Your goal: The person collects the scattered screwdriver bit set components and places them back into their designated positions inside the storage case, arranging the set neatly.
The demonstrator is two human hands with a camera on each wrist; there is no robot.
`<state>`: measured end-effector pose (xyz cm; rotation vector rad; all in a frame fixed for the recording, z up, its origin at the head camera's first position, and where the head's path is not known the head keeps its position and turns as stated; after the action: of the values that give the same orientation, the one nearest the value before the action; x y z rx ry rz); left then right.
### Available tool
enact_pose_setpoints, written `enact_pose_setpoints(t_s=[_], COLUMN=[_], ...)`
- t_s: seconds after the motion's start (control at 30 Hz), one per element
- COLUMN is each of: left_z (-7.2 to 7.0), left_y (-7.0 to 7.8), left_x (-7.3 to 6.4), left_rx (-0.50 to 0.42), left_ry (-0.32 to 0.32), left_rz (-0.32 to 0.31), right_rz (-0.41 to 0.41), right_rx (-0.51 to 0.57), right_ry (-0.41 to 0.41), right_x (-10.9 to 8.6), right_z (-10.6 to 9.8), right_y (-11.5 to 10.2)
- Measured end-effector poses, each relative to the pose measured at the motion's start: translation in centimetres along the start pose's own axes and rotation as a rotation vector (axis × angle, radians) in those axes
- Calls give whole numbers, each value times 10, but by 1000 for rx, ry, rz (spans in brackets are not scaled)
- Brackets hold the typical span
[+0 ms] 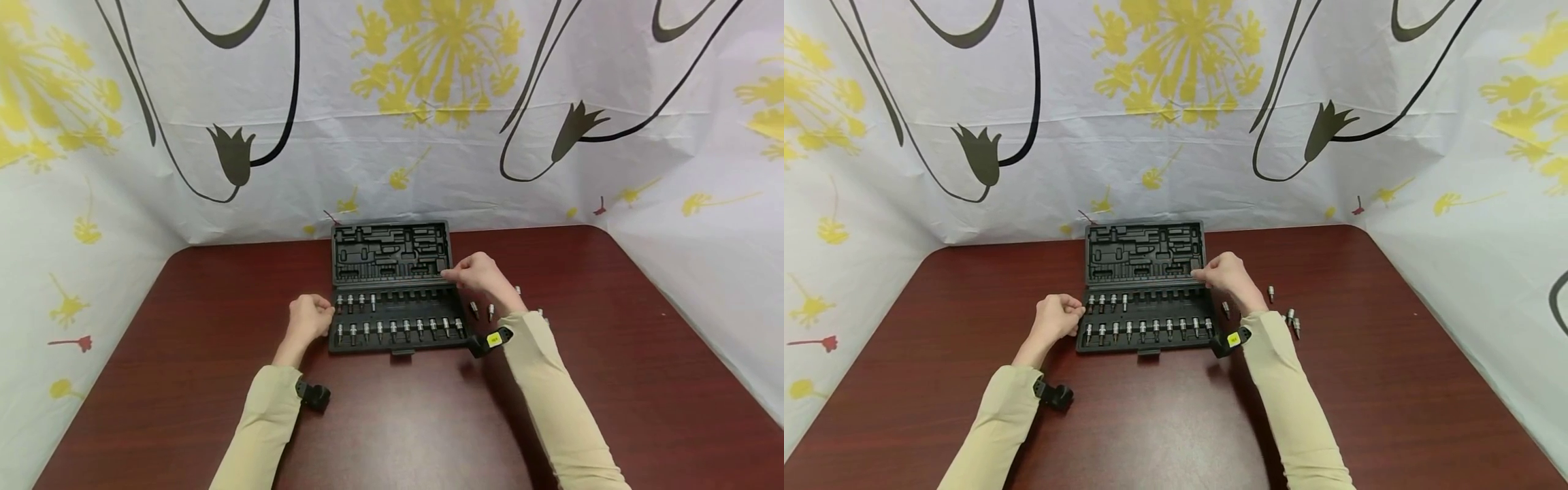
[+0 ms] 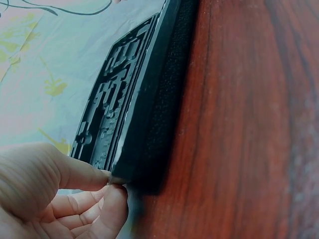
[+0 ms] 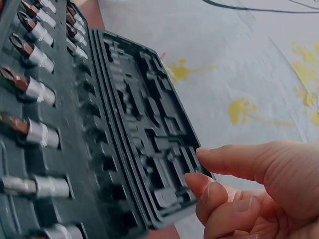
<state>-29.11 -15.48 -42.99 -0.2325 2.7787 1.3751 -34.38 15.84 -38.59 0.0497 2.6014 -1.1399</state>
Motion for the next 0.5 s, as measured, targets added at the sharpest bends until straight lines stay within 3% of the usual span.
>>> enact_pose_setpoints(t_s=[0.5], left_z=[0], left_y=[-1], left_x=[0], left_rx=[11], left_ry=[11], left_rz=[5], right_rz=[0], right_rx=[70], right_ry=[19], right_x=[-2], right_z=[-28], right_y=[28])
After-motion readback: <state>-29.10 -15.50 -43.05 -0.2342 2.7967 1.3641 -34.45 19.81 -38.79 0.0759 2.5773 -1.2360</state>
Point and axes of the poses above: each hand's wrist, its own x-axis towards the middle knuckle, its own z-axis out of the palm, y = z × x, the point moved 9 cm from there along x, towards the middle knuckle, and after that the axes turned 2 degrees about z, right-handed, at the moved point
